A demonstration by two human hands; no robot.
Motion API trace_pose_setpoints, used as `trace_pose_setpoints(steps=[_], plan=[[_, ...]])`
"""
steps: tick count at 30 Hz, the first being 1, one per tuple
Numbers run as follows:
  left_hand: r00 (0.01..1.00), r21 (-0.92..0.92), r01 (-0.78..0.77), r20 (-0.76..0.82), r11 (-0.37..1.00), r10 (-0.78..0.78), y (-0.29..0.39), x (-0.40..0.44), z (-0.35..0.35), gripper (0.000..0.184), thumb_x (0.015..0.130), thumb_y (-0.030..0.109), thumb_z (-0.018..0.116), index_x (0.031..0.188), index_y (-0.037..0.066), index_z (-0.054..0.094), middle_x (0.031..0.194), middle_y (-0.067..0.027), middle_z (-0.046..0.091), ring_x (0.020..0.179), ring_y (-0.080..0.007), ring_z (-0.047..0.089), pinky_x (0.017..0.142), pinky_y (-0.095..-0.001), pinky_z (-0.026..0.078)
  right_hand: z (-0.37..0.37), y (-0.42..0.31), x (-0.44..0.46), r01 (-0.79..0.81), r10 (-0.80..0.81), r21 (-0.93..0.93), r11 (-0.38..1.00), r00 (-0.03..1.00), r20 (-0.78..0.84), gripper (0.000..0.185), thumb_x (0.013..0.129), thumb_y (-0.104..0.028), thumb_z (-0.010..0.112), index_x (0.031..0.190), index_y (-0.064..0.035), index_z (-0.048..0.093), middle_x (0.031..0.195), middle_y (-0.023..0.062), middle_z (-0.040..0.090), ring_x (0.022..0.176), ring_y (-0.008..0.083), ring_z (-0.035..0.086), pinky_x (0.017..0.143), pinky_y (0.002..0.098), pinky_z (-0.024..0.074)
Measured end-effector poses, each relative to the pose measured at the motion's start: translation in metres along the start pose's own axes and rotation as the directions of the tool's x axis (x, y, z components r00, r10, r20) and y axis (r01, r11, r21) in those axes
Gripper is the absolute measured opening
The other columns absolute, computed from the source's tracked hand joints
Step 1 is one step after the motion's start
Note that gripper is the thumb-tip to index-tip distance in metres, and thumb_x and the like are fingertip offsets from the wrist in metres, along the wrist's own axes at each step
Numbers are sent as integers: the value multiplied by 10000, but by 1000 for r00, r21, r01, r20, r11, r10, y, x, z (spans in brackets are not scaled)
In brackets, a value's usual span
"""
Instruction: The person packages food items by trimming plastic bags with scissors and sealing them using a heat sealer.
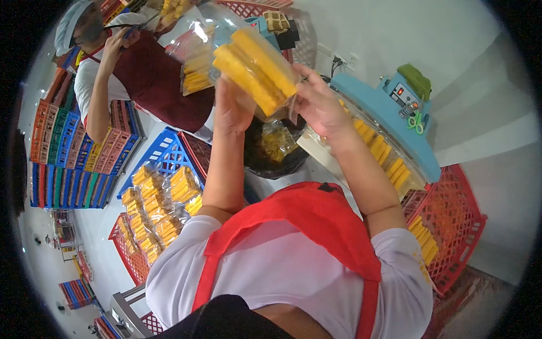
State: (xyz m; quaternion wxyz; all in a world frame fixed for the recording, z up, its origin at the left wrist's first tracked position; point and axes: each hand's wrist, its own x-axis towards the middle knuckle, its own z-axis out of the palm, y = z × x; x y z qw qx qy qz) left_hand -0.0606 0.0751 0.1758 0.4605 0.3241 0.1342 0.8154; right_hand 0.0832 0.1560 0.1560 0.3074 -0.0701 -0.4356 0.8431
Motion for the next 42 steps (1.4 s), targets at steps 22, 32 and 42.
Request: trace_pose_setpoints(steps=[22, 32, 42], plan=[[813, -706, 289, -175, 646, -555, -11, -41, 19, 458, 813, 384, 411, 1113, 40, 453, 1032, -159, 509, 896, -302, 520, 793, -422, 445, -10, 22, 94, -606, 563, 75, 792, 772, 295, 278, 798, -221, 536, 950, 12, 545, 918, 112, 596, 773, 155, 590, 714, 292, 477], [763, -659, 577, 224, 483, -607, -8, -33, -5, 564, 769, 488, 477, 1173, 95, 452, 1109, -108, 523, 1010, -266, 504, 878, -439, 385, 6, -18, 72, -262, 290, -129, 957, 902, 319, 446, 803, -202, 521, 1165, 33, 408, 1085, 118, 515, 964, 175, 518, 839, 289, 410], [852, 123, 416, 294, 901, -434, -31, 7, -33, 938, 656, 277, 698, 1336, 95, 78, 1290, -84, 301, 1174, -243, 339, 961, -360, 299, 0, -26, -39, 80, -138, -553, 829, 988, -64, 606, 764, -173, 581, 1263, 10, 290, 1216, 108, 417, 1124, 175, 402, 941, 291, 312]])
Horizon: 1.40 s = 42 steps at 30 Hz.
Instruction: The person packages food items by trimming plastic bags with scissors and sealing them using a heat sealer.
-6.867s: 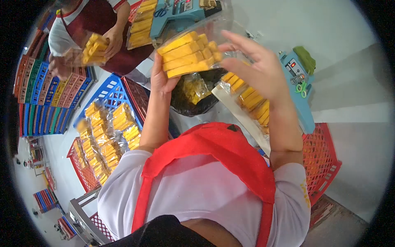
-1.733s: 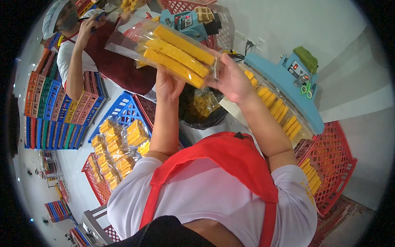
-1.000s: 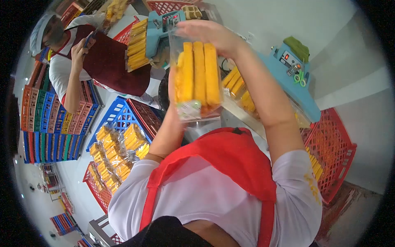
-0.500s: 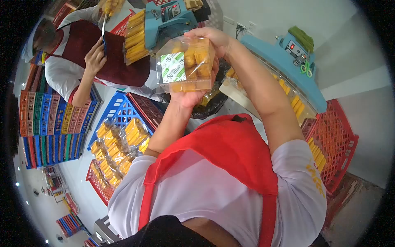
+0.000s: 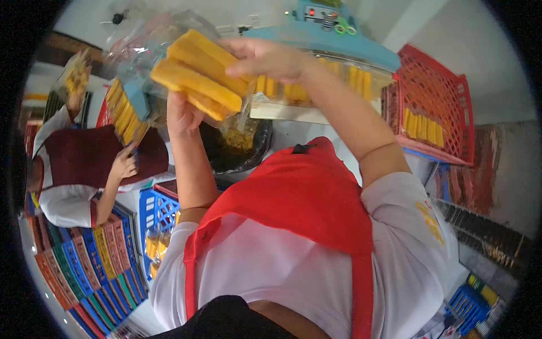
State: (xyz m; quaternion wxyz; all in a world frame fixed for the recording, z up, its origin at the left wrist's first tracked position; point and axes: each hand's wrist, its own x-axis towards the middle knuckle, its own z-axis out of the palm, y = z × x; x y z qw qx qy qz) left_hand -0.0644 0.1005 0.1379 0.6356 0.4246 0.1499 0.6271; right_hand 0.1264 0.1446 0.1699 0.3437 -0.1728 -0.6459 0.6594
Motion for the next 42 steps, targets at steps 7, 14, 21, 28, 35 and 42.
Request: trace_pose_setpoints(steps=[7, 14, 21, 28, 35, 42], plan=[[994, 371, 74, 53, 926, -101, -38, 27, 42, 647, 745, 99, 603, 1285, -2, 262, 1239, -105, 398, 1162, -195, 355, 972, -327, 261, -25, 9, -58, 47, -29, 60, 997, 961, -275, 606, 719, -58, 630, 1249, -28, 339, 1157, 78, 477, 1056, 142, 452, 903, 272, 346], [992, 736, 38, -109, 676, 63, -102, 63, 82, 586, 777, 53, 565, 1282, -6, 273, 1173, -129, 455, 1060, -178, 437, 833, -263, 398, -89, 26, -91, 191, -192, -46, 981, 887, -421, 651, 712, -36, 630, 1277, -55, 306, 1198, 65, 435, 1056, 153, 448, 890, 273, 359], [993, 699, -88, 2, 709, 121, -160, 55, 93, 667, 875, 432, 254, 1321, 28, -35, 1368, -167, -7, 1268, -257, 47, 1013, -334, 95, -100, 74, -100, 137, -358, -420, 897, 782, -510, 575, 756, -68, 590, 1261, -24, 320, 1228, 130, 405, 1085, 208, 437, 910, 299, 347], [985, 947, -56, 0, 315, 175, -157, 36, 94, 661, 866, 324, 380, 1310, -28, 39, 1355, -248, 14, 1273, -325, 31, 1020, -374, 79, -101, 84, -96, 124, -368, -433, 893, 753, -545, 396, 811, -114, 514, 1188, -25, 429, 1191, 186, 443, 1102, 252, 444, 910, 295, 347], [932, 980, 38, -106, 197, 347, -147, 43, 99, 360, 846, 126, 449, 1150, -67, 426, 1075, -250, 427, 982, -330, 434, 851, -355, 356, -94, 57, -90, 52, -452, -615, 787, 726, -518, 294, 823, -167, 499, 1057, 9, 525, 1076, 192, 524, 1008, 301, 507, 845, 309, 397], [931, 983, -8, -60, 185, 360, -135, 51, 101, 223, 827, 115, 499, 992, -20, 564, 948, -193, 522, 904, -273, 492, 788, -329, 392, -105, 48, -84, 110, -505, -615, 781, 691, -517, 220, 802, -158, 528, 897, 36, 571, 933, 164, 561, 803, 266, 547, 702, 290, 430]])
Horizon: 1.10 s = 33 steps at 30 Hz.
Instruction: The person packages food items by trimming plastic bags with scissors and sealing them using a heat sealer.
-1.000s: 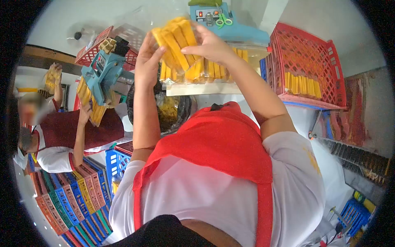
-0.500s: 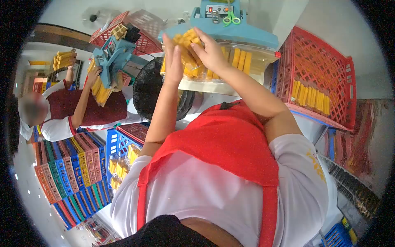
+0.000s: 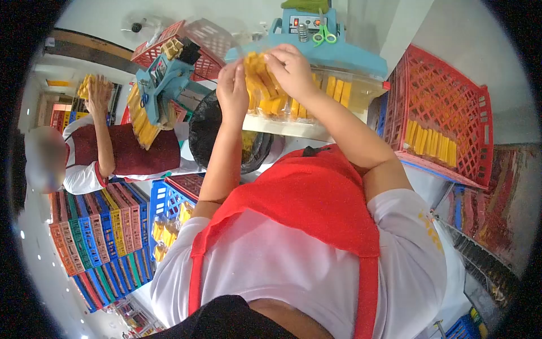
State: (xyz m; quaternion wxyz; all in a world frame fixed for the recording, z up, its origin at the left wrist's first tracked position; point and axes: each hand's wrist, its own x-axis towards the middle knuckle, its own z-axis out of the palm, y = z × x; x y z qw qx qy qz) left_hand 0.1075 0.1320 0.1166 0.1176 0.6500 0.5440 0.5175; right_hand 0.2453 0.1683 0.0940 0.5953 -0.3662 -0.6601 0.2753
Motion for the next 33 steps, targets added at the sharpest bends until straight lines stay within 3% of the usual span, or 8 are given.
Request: trace_pose_setpoints(steps=[4, 6, 8, 10, 16, 21, 23, 33], plan=[[972, -234, 237, 53, 943, -231, -11, -13, 0, 175, 796, 104, 551, 930, -1, 592, 882, -135, 554, 903, -228, 500, 754, -322, 417, -11, 6, 4, 11, -27, 84, 996, 980, 195, 142, 804, -85, 518, 839, 44, 567, 962, 102, 520, 740, 140, 523, 705, 238, 422], [989, -363, 123, -27, 924, -142, -22, -9, -1, 139, 767, 81, 583, 885, 9, 603, 877, -87, 566, 864, -178, 519, 669, -288, 452, -16, 5, 5, -144, 87, 195, 970, 958, 273, 123, 795, -75, 524, 827, 34, 573, 964, 92, 518, 719, 127, 524, 692, 239, 427], [996, -165, -89, -39, 982, 84, -31, 6, -6, 105, 756, 52, 582, 851, 15, 607, 933, -75, 551, 792, -133, 534, 576, -242, 462, -17, 9, 11, -295, 182, 294, 909, 916, 357, 105, 786, -65, 530, 815, 24, 579, 967, 81, 516, 697, 113, 525, 680, 239, 433], [968, -532, 176, 245, 828, -49, -35, 20, -9, 108, 749, 24, 577, 852, 5, 603, 954, -66, 540, 727, -110, 536, 559, -214, 450, -17, 16, 21, -447, 244, 377, 811, 845, 476, 82, 772, -47, 543, 802, 10, 593, 958, 63, 508, 672, 96, 527, 668, 238, 438], [932, -654, 150, 345, 742, 116, 5, 62, -11, 121, 759, 19, 577, 873, -14, 601, 950, -59, 563, 689, -90, 534, 616, -208, 444, -46, -27, 46, -106, -36, 422, 900, 948, 316, 69, 760, -44, 568, 785, 8, 607, 908, 71, 516, 697, 109, 532, 675, 250, 437], [935, -706, 262, 355, 658, 9, 44, 76, 36, 107, 763, 40, 588, 857, -9, 603, 813, -53, 607, 706, -88, 551, 642, -200, 447, -89, -33, 59, -139, 73, 302, 943, 973, 220, 73, 770, -41, 572, 808, 20, 583, 779, 44, 557, 698, 120, 545, 667, 245, 447], [949, -729, 253, 314, 636, -19, 56, 79, 58, 98, 766, 42, 585, 850, -7, 600, 807, -61, 607, 698, -89, 553, 628, -202, 449, -111, -32, 64, -239, 243, 482, 843, 968, 54, 133, 731, -34, 613, 838, 16, 554, 720, 45, 568, 697, 113, 543, 622, 211, 428], [896, -778, 412, 442, 475, -54, 100, 88, 154, 368, 758, -8, 573, 1024, 27, 321, 778, -111, 568, 709, -144, 570, 563, -216, 441, -199, -5, 67, -242, 249, 443, 863, 967, 42, 496, 704, 12, 602, 1136, 46, 361, 865, 113, 559, 769, 144, 555, 667, 249, 446]])
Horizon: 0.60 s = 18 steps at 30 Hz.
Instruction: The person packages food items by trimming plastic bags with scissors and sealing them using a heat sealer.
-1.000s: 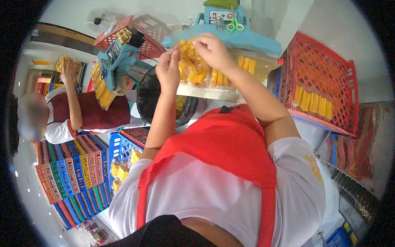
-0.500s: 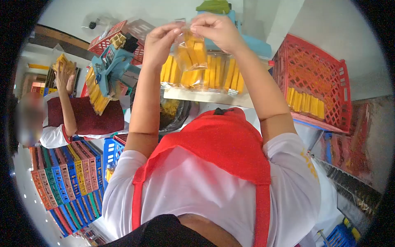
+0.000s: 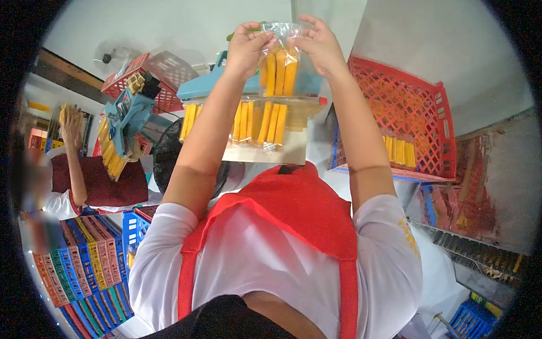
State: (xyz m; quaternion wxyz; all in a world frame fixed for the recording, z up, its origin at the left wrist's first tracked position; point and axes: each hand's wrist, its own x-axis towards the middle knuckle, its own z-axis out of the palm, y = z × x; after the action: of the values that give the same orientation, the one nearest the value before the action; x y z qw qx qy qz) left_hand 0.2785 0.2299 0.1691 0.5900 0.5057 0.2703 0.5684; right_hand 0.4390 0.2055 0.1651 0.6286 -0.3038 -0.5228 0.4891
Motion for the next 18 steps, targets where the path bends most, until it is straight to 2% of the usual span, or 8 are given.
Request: trace_pose_setpoints(steps=[1, 5, 7, 10, 14, 16, 17, 18], plan=[[1000, 63, 6, 6, 998, -6, -2, 2, 6, 364, 759, -16, 565, 1022, 29, 318, 763, -109, 565, 705, -143, 569, 559, -219, 445, -10, 3, 2, -5, 5, -23, 1000, 1000, -26, 507, 701, 21, 593, 1146, 53, 352, 866, 118, 562, 764, 147, 557, 666, 246, 446], [1000, 111, -17, 18, 994, 15, -14, 11, 14, 289, 755, -32, 560, 962, 28, 367, 749, -92, 564, 697, -135, 567, 553, -214, 442, -28, 2, 6, 7, -11, -54, 999, 997, -72, 508, 691, 42, 572, 1149, 60, 351, 849, 127, 575, 726, 143, 563, 649, 234, 450], [996, 101, -59, 69, 993, 52, -32, 20, 5, 166, 748, -37, 568, 808, 21, 424, 758, -72, 569, 685, -114, 552, 557, -205, 427, -34, 7, 8, 0, -5, -62, 998, 997, -82, 491, 702, 39, 575, 1141, 53, 356, 837, 120, 580, 713, 141, 561, 645, 236, 448], [997, 131, -68, 42, 989, 63, -47, 18, 2, 93, 748, -24, 575, 707, 10, 498, 759, -28, 563, 661, -92, 529, 561, -205, 421, -39, 18, 5, -33, 23, -80, 996, 993, -116, 465, 712, 35, 581, 1126, 48, 370, 812, 111, 589, 691, 130, 554, 636, 232, 442], [998, 253, -54, 57, 966, 41, -39, 18, 6, 55, 749, -33, 545, 745, 3, 586, 735, -7, 558, 676, -85, 510, 607, -208, 423, -38, 16, 5, -26, 12, -98, 995, 989, -147, 465, 700, 9, 590, 1112, 64, 381, 808, 120, 593, 682, 123, 556, 617, 222, 442], [948, 451, -305, 223, 839, 226, -36, 27, 2, 156, 754, -9, 519, 848, 33, 636, 759, -19, 572, 723, -99, 515, 671, -222, 421, -38, 11, 12, 2, -16, -98, 995, 989, -149, 458, 700, 3, 594, 1107, 59, 391, 809, 117, 596, 686, 123, 557, 627, 224, 439], [950, 448, -299, 225, 842, 217, -27, 27, 5, 156, 754, -9, 519, 848, 33, 636, 759, -19, 572, 723, -99, 515, 671, -222, 421, -37, 9, 15, 31, -43, -94, 995, 990, -133, 451, 699, -2, 598, 1101, 54, 401, 810, 114, 599, 690, 123, 558, 636, 225, 437], [932, 542, -354, 271, 762, 241, -12, 25, 10, 169, 755, 4, 513, 865, 41, 636, 788, -32, 574, 746, -108, 518, 695, -227, 414, -33, 5, 16, 24, -37, -92, 995, 989, -141, 451, 699, -2, 598, 1101, 54, 401, 810, 114, 599, 690, 123, 558, 636, 225, 437]])
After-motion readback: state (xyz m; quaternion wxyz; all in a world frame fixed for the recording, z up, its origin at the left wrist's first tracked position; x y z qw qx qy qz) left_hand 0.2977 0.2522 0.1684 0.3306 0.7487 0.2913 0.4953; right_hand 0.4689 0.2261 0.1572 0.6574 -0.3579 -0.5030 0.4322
